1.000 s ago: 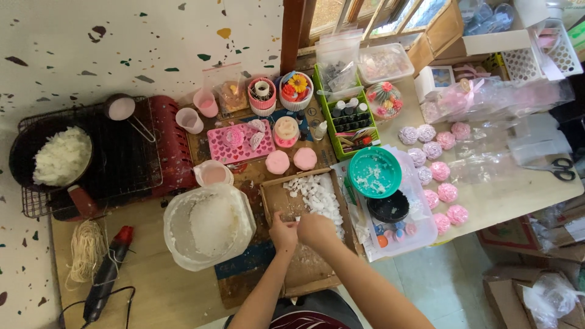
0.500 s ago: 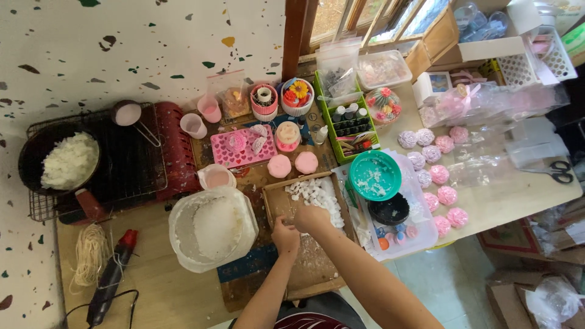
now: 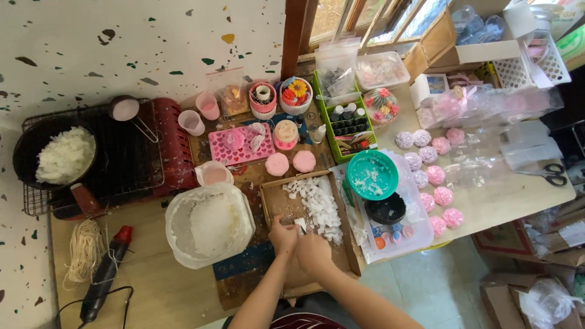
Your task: Breaking up blocks of wax in a cardboard box using a knife and transferring them to a container.
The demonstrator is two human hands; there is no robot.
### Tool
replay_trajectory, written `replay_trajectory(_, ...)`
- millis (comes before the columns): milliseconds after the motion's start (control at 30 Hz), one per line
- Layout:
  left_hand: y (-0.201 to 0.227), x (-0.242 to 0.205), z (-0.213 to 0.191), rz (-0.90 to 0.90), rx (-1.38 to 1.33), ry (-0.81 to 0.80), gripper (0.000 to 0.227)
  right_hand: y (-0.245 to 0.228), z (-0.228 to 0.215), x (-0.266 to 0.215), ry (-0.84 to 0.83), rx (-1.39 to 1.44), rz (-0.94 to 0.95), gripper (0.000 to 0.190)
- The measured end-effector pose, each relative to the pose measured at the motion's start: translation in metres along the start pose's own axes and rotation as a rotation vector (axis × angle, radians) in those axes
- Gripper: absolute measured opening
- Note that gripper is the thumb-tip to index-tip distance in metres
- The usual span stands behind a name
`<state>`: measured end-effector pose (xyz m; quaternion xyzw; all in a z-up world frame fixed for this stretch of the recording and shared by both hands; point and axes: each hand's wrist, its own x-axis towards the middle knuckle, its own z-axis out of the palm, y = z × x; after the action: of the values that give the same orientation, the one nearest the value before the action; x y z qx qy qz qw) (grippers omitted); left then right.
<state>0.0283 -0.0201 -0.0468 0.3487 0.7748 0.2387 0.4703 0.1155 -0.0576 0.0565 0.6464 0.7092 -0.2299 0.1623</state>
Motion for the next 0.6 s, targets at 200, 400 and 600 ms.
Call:
replay_trajectory(200, -0.020, -0.005, 0.010, 0.076, -0.138, 0.039, 0.061, 0.024, 0.119, -0.019, 0.166, 0.312, 0.340, 0.020)
replay_trajectory(400, -0.013, -0.024, 0.009, 0.236, -0.154, 0.151, 0.052, 0.015, 0.084, -0.034, 0.185, 0.395, 0.367, 0.029)
replay_trajectory(600, 0.015, -0.034, -0.006, 0.186, -0.095, 0.164, 0.048, 0.027, 0.120, 0.001, 0.203, 0.463, 0.311, 0.025)
